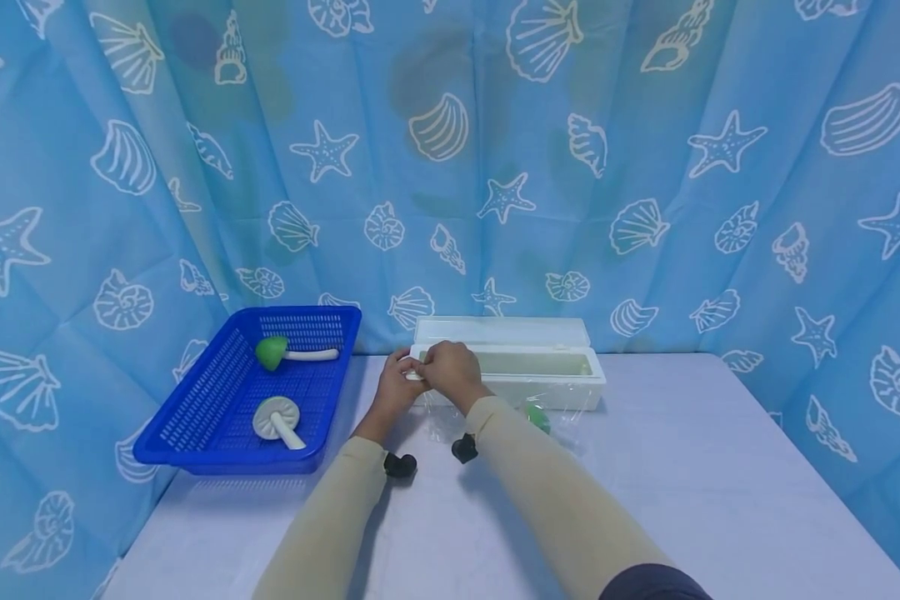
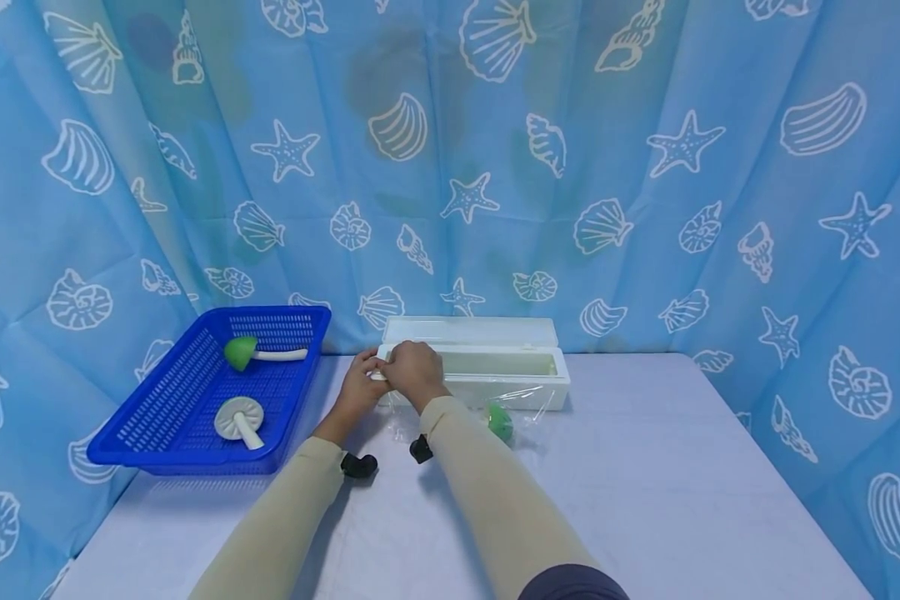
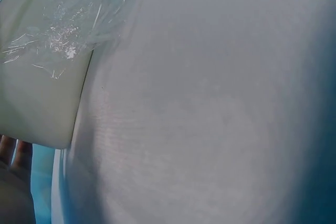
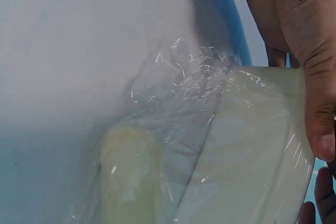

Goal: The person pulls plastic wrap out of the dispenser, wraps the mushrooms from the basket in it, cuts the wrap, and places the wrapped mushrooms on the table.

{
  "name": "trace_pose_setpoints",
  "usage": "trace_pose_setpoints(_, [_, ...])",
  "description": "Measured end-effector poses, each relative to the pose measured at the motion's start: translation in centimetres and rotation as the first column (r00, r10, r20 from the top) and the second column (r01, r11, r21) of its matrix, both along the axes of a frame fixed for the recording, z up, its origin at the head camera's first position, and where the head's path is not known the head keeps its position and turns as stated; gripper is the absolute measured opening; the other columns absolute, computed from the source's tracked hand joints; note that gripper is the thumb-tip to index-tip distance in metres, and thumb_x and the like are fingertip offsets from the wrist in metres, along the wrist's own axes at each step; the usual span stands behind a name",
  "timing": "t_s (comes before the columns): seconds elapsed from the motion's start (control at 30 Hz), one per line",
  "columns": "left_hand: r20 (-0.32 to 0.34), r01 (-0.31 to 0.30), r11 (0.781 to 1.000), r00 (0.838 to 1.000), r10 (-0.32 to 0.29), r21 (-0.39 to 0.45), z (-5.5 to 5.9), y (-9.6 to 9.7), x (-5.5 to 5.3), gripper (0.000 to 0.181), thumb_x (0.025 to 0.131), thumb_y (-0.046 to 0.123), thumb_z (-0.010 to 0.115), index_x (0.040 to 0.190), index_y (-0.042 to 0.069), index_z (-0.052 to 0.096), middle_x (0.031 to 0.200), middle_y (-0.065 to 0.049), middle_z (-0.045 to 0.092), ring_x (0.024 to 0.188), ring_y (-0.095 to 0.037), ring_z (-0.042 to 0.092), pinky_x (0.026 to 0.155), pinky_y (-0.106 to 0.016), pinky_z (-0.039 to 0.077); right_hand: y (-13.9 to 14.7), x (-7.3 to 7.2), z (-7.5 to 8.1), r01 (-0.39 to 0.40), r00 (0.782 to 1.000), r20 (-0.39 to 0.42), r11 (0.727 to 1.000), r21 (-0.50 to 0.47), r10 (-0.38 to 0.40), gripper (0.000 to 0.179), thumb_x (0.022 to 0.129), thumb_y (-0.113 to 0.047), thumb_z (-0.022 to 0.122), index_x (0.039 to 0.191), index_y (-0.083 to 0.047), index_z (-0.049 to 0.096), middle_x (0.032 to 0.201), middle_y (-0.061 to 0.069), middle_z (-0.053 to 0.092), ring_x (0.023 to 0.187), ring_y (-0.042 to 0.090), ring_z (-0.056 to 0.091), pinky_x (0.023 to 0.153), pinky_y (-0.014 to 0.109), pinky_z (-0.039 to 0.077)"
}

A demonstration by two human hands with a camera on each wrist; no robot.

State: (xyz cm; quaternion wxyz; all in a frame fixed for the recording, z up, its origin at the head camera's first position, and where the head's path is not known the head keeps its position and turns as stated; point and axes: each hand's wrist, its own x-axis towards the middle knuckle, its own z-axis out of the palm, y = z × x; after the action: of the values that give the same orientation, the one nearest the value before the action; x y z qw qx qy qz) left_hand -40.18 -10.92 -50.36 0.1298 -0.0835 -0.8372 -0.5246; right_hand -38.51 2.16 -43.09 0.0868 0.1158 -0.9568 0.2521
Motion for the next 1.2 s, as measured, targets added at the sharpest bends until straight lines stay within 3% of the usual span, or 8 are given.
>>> trace_pose_setpoints(0.47, [0.003,0.038,0.999,0.999,-0.038,-0.014,0.4,0.0,0.1,0.016,0.079,0.012,0.082,0.082,0.004,0.068,0.142,-0.018,0.041,0.133,-0.038,0.035,0.104,-0.057,0.032,0.4,-0.6,1.1,0.045,0.977,0.208,0.999,-0.016,-0.041,0.032,0.087,-0.032,0.071,0.062,-0.013,0.063,0.056,0.0,0.055,0.054,0.017,0.05,0.051,0.032,0.041])
trace_pose_setpoints(0.63, [0.028,0.06,0.998,0.998,-0.059,-0.023,0.5,-0.1,0.3,0.015,0.08,0.012,0.081,0.084,0.004,0.068,0.143,-0.018,0.04,0.133,-0.039,0.035,0.105,-0.057,0.032,0.4,-0.9,1.2,0.054,0.972,0.231,0.999,0.002,-0.053,0.036,0.086,-0.032,0.072,0.057,-0.013,0.061,0.05,-0.002,0.048,0.048,0.015,0.044,0.047,0.031,0.039])
trace_pose_setpoints(0.9, [0.058,0.054,0.993,0.997,-0.048,-0.106,1.2,-0.7,0.5,0.018,0.078,0.012,0.082,0.085,0.004,0.068,0.143,-0.021,0.038,0.132,-0.042,0.035,0.106,-0.057,0.03,0.0,-0.8,1.0,-0.012,0.978,0.21,1.0,0.027,0.006,0.03,0.089,-0.028,0.069,0.062,-0.015,0.064,0.057,-0.002,0.057,0.054,0.015,0.05,0.051,0.03,0.042])
trace_pose_setpoints(1.07, [0.064,0.072,0.989,0.996,-0.064,-0.131,1.5,-0.8,0.3,0.018,0.079,0.014,0.082,0.082,0.005,0.068,0.145,-0.022,0.037,0.134,-0.043,0.033,0.106,-0.058,0.028,0.0,-0.9,1.3,-0.012,0.976,0.219,0.999,0.038,0.004,0.036,0.089,-0.027,0.068,0.056,-0.014,0.058,0.05,-0.003,0.047,0.047,0.013,0.041,0.046,0.029,0.038])
trace_pose_setpoints(1.2, [0.074,0.067,0.987,0.996,-0.057,-0.144,1.6,-0.6,0.0,0.021,0.078,0.02,0.084,0.081,0.007,0.067,0.146,-0.021,0.036,0.135,-0.042,0.033,0.107,-0.058,0.028,0.2,-1.1,1.6,0.003,0.97,0.243,0.999,0.038,-0.012,0.031,0.087,-0.026,0.069,0.059,-0.013,0.062,0.054,-0.001,0.054,0.051,0.015,0.047,0.048,0.03,0.04])
